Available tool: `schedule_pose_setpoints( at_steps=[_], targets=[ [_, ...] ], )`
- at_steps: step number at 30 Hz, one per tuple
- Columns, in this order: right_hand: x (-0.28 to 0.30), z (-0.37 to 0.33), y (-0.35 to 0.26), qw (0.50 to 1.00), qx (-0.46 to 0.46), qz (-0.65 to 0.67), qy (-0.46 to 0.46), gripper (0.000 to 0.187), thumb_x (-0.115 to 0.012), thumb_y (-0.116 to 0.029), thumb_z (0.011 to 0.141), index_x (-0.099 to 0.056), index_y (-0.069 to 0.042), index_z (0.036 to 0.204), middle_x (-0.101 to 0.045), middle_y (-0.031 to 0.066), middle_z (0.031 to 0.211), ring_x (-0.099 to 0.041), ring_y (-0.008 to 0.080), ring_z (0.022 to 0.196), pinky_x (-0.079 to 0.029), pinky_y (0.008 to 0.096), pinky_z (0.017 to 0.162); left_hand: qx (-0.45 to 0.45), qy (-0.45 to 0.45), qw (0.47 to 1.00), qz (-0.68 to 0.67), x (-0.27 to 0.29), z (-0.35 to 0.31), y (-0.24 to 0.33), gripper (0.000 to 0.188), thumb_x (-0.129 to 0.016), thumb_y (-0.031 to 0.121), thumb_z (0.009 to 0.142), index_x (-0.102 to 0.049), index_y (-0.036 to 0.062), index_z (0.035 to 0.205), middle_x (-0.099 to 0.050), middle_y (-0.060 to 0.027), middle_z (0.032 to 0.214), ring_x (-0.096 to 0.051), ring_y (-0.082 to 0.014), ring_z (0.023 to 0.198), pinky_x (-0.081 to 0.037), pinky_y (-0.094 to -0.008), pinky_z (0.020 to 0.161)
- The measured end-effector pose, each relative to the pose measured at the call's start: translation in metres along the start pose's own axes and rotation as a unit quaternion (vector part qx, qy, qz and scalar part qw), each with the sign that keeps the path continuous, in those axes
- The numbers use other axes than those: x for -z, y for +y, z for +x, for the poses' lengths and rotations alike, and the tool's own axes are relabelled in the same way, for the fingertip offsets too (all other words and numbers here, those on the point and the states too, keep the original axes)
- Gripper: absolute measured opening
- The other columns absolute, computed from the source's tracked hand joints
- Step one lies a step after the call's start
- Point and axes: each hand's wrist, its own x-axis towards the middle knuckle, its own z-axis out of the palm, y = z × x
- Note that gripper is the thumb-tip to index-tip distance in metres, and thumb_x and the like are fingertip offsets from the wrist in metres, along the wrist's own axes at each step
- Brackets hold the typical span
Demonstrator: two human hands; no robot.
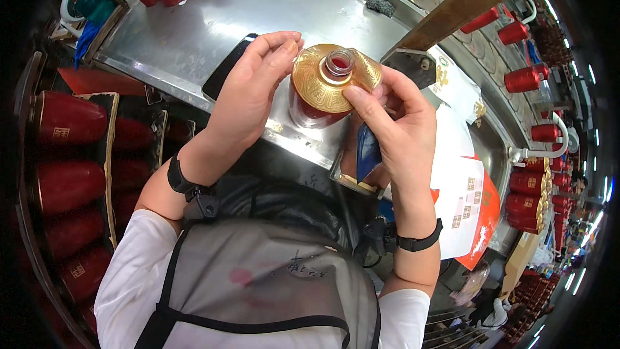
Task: The worker attaches labels and decorative gold wraps to red bottles on an assembly line conveyor.
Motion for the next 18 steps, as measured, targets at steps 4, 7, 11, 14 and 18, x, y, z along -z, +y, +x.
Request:
schedule_pose_setpoints(
  at_steps=[4, 7, 11, 14, 18],
  targets=[
    [-0.003, 0.001, -0.004, 1.0, -0.012, 0.019, 0.002, 0.029, -0.074, -0.006, 0.087, -0.067, 0.001, 0.114, -0.067, -0.0006, 0.09, -0.06, 0.0033, 0.078, -0.047, 0.018, 0.071, 0.007, -0.069, 0.998, 0.0, -0.004, 0.001, -0.004, 0.044, -0.058, 0.016, 0.099, -0.044, -0.004, 0.136, -0.054, -0.0117, 0.132, -0.052, -0.015, 0.121, -0.041, -0.0293, 0.104],
    [-0.003, 0.004, -0.001, 0.999, -0.017, 0.018, 0.027, 0.027, -0.074, -0.006, 0.087, -0.067, 0.001, 0.113, -0.065, -0.0014, 0.087, -0.058, 0.0027, 0.076, -0.046, 0.0175, 0.069, -0.027, -0.109, 0.993, 0.025, -0.006, 0.0, -0.01, 0.047, -0.058, 0.015, 0.099, -0.042, -0.0031, 0.139, -0.054, -0.0115, 0.134, -0.052, -0.0154, 0.123, -0.042, -0.0297, 0.105],
    [-0.003, 0.007, 0.001, 0.999, -0.007, 0.047, 0.017, 0.028, -0.074, -0.007, 0.087, -0.066, 0.002, 0.113, -0.064, -0.0021, 0.085, -0.056, 0.0017, 0.074, -0.044, 0.0164, 0.066, -0.007, -0.138, 0.99, 0.029, -0.002, 0.001, -0.011, 0.048, -0.059, 0.015, 0.099, -0.041, -0.0016, 0.141, -0.055, -0.0112, 0.133, -0.053, -0.0152, 0.121, -0.043, -0.0299, 0.104],
    [-0.006, 0.008, 0.0, 0.996, -0.013, 0.083, 0.021, 0.029, -0.074, -0.008, 0.087, -0.066, 0.002, 0.114, -0.065, -0.0013, 0.085, -0.057, 0.0018, 0.075, -0.044, 0.0159, 0.066, -0.022, -0.14, 0.989, 0.049, -0.003, 0.002, -0.012, 0.048, -0.058, 0.015, 0.1, -0.041, -0.0012, 0.141, -0.055, -0.0109, 0.132, -0.054, -0.0153, 0.12, -0.043, -0.0303, 0.104],
    [0.007, 0.015, 0.001, 0.998, -0.028, 0.037, -0.046, 0.032, -0.075, -0.01, 0.087, -0.066, 0.004, 0.114, -0.068, 0.0005, 0.086, -0.06, 0.0035, 0.077, -0.046, 0.0173, 0.069, -0.043, -0.132, 0.987, 0.078, 0.0, 0.001, -0.015, 0.062, -0.072, 0.022, 0.091, -0.04, -0.0017, 0.138, -0.057, -0.0113, 0.123, -0.056, -0.015, 0.113, -0.048, -0.0302, 0.096]
  ],
)
